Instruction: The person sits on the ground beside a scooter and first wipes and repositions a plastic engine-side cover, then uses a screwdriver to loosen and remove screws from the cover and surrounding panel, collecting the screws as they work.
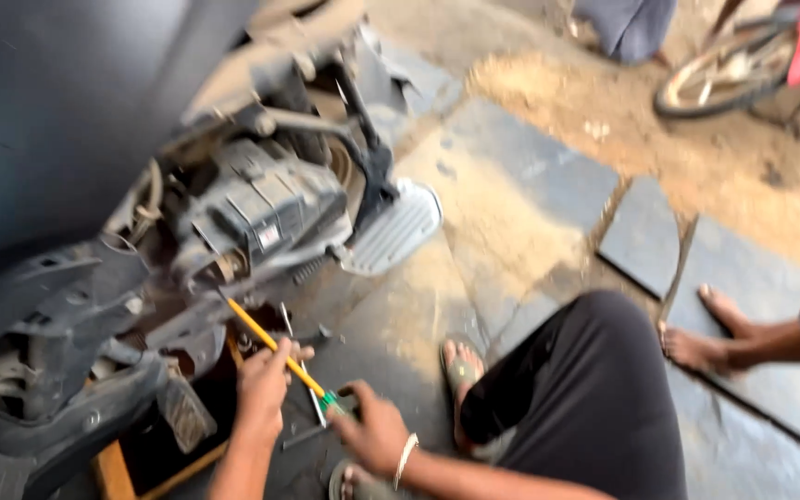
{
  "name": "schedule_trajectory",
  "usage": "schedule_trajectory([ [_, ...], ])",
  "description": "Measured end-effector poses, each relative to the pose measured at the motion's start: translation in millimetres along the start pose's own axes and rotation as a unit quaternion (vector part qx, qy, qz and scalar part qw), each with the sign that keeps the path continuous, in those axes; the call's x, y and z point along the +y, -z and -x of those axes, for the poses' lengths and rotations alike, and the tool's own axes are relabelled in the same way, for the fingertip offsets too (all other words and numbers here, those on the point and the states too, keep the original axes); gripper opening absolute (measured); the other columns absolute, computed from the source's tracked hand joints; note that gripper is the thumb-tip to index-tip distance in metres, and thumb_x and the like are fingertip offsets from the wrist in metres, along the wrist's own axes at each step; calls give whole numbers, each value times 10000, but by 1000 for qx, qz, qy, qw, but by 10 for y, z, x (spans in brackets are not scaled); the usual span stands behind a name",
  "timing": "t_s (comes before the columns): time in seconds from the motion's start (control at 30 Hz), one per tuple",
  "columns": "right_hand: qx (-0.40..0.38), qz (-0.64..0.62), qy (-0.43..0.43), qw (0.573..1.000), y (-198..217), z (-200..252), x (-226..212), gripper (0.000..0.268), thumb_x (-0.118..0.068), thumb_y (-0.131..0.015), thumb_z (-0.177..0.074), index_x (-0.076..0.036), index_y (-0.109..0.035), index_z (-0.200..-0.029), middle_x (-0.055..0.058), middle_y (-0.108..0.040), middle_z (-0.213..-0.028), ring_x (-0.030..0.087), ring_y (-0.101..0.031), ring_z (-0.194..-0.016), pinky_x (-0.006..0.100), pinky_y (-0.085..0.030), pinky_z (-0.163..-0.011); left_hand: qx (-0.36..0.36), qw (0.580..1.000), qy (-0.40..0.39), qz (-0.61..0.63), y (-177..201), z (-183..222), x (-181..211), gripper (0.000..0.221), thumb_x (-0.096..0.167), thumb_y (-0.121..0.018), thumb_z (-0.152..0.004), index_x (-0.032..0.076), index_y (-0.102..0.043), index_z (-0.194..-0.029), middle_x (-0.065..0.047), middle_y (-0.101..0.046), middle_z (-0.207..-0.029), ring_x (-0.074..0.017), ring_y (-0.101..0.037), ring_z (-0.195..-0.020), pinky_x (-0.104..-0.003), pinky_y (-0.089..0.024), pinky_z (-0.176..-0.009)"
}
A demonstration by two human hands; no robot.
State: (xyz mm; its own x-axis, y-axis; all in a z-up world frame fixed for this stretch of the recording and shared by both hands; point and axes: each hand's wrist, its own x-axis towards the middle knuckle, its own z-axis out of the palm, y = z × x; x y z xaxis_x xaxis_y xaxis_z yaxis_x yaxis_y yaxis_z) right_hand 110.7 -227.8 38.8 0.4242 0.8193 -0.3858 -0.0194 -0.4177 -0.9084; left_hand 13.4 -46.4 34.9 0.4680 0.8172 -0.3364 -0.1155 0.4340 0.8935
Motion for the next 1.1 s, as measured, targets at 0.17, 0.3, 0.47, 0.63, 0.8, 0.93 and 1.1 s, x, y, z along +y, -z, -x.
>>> schedule_trajectory([
  [0.17, 144, 260, 193, 935, -122, 3, 259, 627, -373, -723, -952, 8, -551, -1419, 230, -734, -997, 380, -721, -907, 459, -559, -807, 34, 997, 52, -49, 74, -103, -90, 288, 251, -623, -1000, -7, -737, -1057, -93, -783, -905, -85, -315, -571, -255, -247, -512],
  [0.3, 34, -369, -160, 915, -53, -1476, 2358, 477, -311, -781, -1004, 46, -720, -1315, 118, -801, -1230, 177, -786, -1011, 338, -610, -934, -17, 989, 110, -96, 200, -220, 1, 356, 314, -507, -1029, 32, -719, -1074, -69, -814, -959, -70, -361, -595, -225, -310, -524],
  [0.47, -7, -65, -123, 990, -34, -435, 389, 499, -466, -605, -1045, -3, -775, -970, 145, -658, -793, 268, -613, -707, 409, -480, -671, 5, 993, 94, -69, 134, -69, -27, 328, 273, -532, -1025, 1, -712, -1056, -68, -818, -971, -61, -374, -585, -209, -302, -493],
  [0.63, 112, 181, 39, 976, -110, -180, -68, 414, -408, -571, -1020, -56, -781, -959, 138, -676, -762, 292, -670, -787, 426, -506, -728, 79, 994, 26, -71, 70, -91, -127, 304, 225, -649, -1016, -52, -774, -1026, -272, -689, -887, -73, -274, -540, -257, -235, -494],
  [0.8, 96, 148, -45, 983, -127, -215, -363, 392, -399, -599, -988, -47, -767, -953, 138, -707, -761, 277, -712, -763, 413, -529, -747, 75, 994, 37, -75, 120, -101, -107, 315, 238, -651, -989, -46, -766, -1061, -115, -764, -866, -57, -315, -541, -259, -274, -506],
  [0.93, 109, 137, -9, 984, -242, -201, 221, 439, -459, -612, -991, -47, -763, -1019, 136, -726, -826, 264, -705, -801, 412, -530, -762, 50, 998, -28, -28, 206, -193, -288, 322, 234, -645, -1003, -70, -739, -1057, -143, -791, -898, -13, -622, -701, -151, -447, -665],
  [1.1, -9, 65, -35, 997, -158, -516, 681, 611, -576, -626, -1037, 20, -744, -975, 92, -659, -706, 129, -641, -705, 334, -527, -658, 66, 998, 13, -9, 147, -126, -106, 305, 234, -683, -1007, -63, -730, -1053, -142, -749, -887, -96, -313, -571, -266, -225, -503],
])
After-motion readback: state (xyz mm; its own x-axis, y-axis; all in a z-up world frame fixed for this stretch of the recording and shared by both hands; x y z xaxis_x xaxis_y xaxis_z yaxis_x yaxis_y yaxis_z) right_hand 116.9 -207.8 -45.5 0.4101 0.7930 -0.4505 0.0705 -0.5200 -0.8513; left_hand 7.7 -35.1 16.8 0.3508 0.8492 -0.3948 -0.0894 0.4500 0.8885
